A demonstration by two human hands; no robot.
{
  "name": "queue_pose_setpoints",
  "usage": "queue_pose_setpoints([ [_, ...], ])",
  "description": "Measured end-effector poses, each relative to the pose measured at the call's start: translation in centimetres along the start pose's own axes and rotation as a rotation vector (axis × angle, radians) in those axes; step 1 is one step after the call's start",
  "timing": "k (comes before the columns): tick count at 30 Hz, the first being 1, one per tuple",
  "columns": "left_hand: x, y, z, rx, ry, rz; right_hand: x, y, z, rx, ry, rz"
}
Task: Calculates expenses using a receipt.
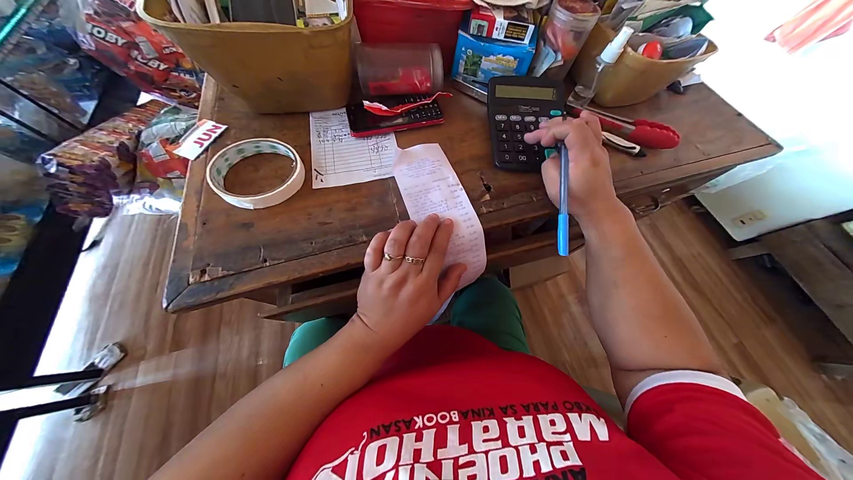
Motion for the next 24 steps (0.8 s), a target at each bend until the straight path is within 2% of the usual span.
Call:
queue_pose_setpoints([
  [3,0.0,-0.01,0.02,0.008,0.003,0.0,-0.06,-0.12,0.32,-0.075,-0.004,-0.059],
  [8,0.01,0.04,0.04,0.006,-0.002,-0.007,0.04,-0.21,0.42,-0.08,0.003,-0.043],
  [14,-0.01,0.04,0.04,0.006,0.006,0.003,-0.02,-0.51,0.73,-0.184,0.056,0.004],
  [21,0.01,-0.02,0.0,0.009,0.001,0.001,-0.06,-0.45,0.88,-0.171,0.072,-0.015],
  [24,-0.03,-0.05,-0.03,0.01,0.005,0.004,0.41,-0.09,0.21,-0.035,-0.01,0.02],
])
Point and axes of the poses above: each hand's wrist, its own y-axis away from the middle knuckle, its own z-axis out of the palm, x = y × z, the point moved 3 cm from there along -y, towards the middle knuckle, and after that the axes turned 8 degrees about z, right-handed, at the moved point
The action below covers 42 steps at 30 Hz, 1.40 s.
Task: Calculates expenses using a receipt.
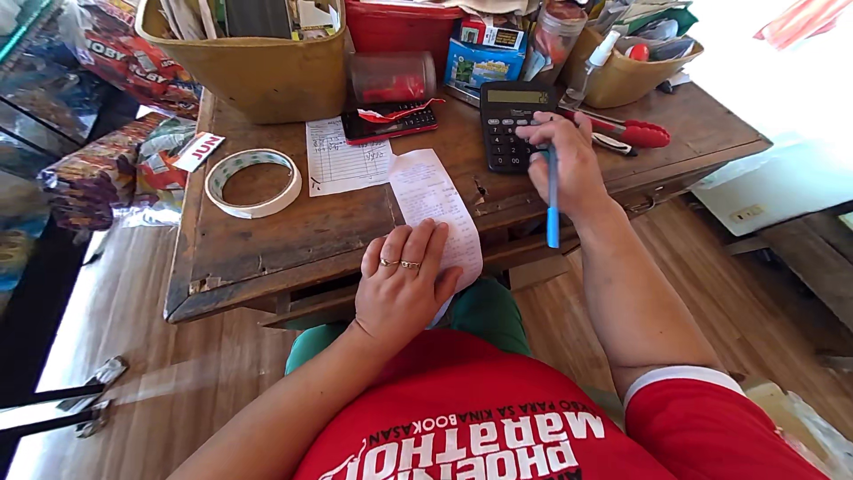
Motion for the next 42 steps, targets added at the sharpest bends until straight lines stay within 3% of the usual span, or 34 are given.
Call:
queue_pose_setpoints([
  [3,0.0,0.0,0.0,-0.004,-0.002,0.003,1.0,0.6,-1.1,0.288,-0.082,0.197],
  [5,0.0,0.0,0.0,0.001,0.0,0.009,1.3,0.7,-1.4,0.362,-0.092,0.36],
  [11,0.0,-0.1,-0.1,-0.013,-0.011,0.006,0.6,-0.1,-1.2,0.174,0.09,0.51],
  [17,0.0,-0.1,-0.1,-0.009,-0.007,0.01,0.1,-0.2,-0.8,0.131,0.242,0.428],
  [25,0.0,0.0,0.0,-0.007,0.009,0.005,0.5,1.2,-0.9,0.297,0.012,0.2],
  [32,0.0,0.0,0.0,-0.006,0.001,0.005,-0.2,0.6,-0.7,0.189,0.154,0.16],
  [38,0.0,0.1,0.1,-0.003,-0.006,0.003,-0.3,0.3,-0.6,0.18,0.047,0.11],
  [42,0.0,0.1,0.1,0.005,-0.019,0.0,-1.0,-1.0,0.1,-0.059,0.05,0.112],
])
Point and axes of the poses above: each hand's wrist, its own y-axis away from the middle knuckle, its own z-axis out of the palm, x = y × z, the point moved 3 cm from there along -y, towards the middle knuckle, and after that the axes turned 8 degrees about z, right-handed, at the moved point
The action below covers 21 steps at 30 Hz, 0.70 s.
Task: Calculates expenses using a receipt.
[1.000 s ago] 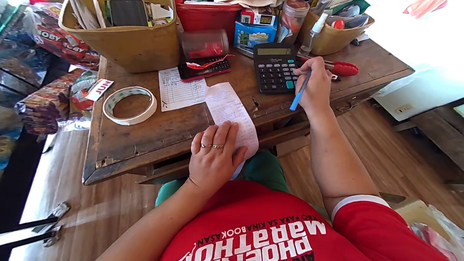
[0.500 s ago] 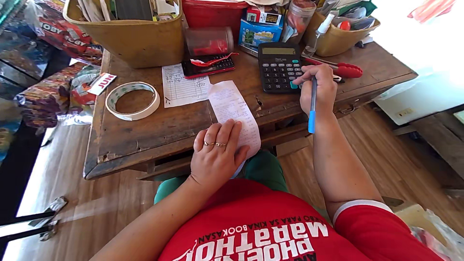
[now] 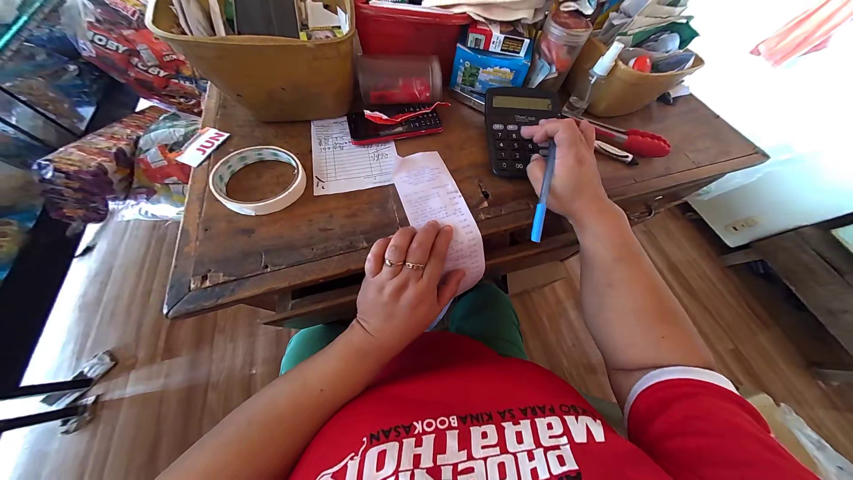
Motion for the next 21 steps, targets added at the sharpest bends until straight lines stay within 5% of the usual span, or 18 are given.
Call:
queue_pose_setpoints([
  [6,0.0,0.1,0.1,-0.001,0.009,-0.004,-1.2,-1.4,0.6,-0.186,0.099,0.05],
  [14,0.0,0.1,0.0,-0.006,0.016,0.001,1.5,2.6,-1.4,0.338,-0.059,0.053],
  [21,0.0,0.0,-0.1,-0.01,0.008,0.002,1.0,2.9,-1.0,0.284,0.1,0.08],
])
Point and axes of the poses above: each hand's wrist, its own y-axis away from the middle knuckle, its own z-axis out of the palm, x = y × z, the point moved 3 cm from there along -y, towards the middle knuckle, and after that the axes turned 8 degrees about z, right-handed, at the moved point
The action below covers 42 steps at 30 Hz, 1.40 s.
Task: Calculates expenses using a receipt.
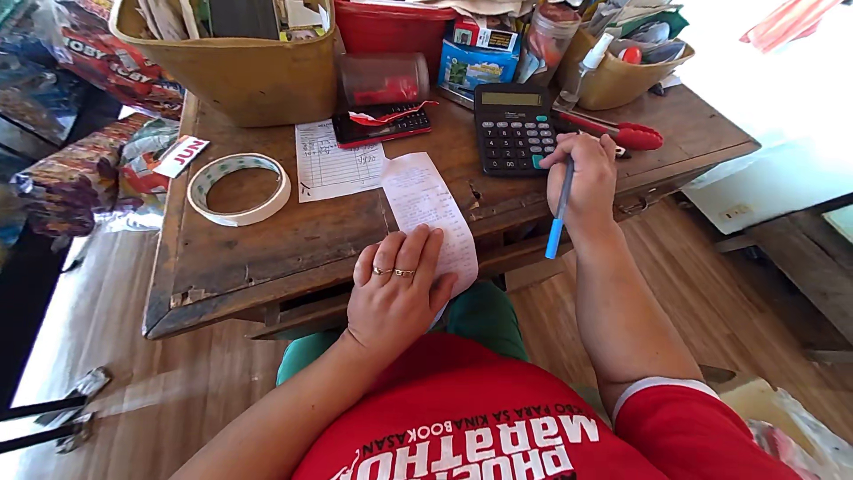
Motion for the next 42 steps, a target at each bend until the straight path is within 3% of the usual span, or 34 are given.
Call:
queue_pose_setpoints([
  [8,0.1,-0.1,0.0,-0.002,-0.005,0.003,1.1,0.4,0.0,0.117,-0.18,-0.012],
  [16,-0.1,0.0,0.0,0.014,-0.001,0.005,-3.7,1.1,-0.3,-0.007,-0.571,0.063],
  [22,0.0,0.0,-0.1,0.01,0.005,0.0,-6.1,0.9,1.2,-0.287,-0.734,0.059],
  [25,0.0,0.0,-0.1,0.015,0.01,-0.001,-6.4,0.3,2.4,-0.312,-0.815,0.129],
  [31,-0.1,0.0,0.0,0.02,0.011,0.001,-7.4,0.0,3.7,-0.402,-0.877,0.322],
  [42,-0.1,-0.1,-0.2,0.018,0.013,0.009,-10.8,-0.2,5.0,-0.448,-0.88,0.299],
])
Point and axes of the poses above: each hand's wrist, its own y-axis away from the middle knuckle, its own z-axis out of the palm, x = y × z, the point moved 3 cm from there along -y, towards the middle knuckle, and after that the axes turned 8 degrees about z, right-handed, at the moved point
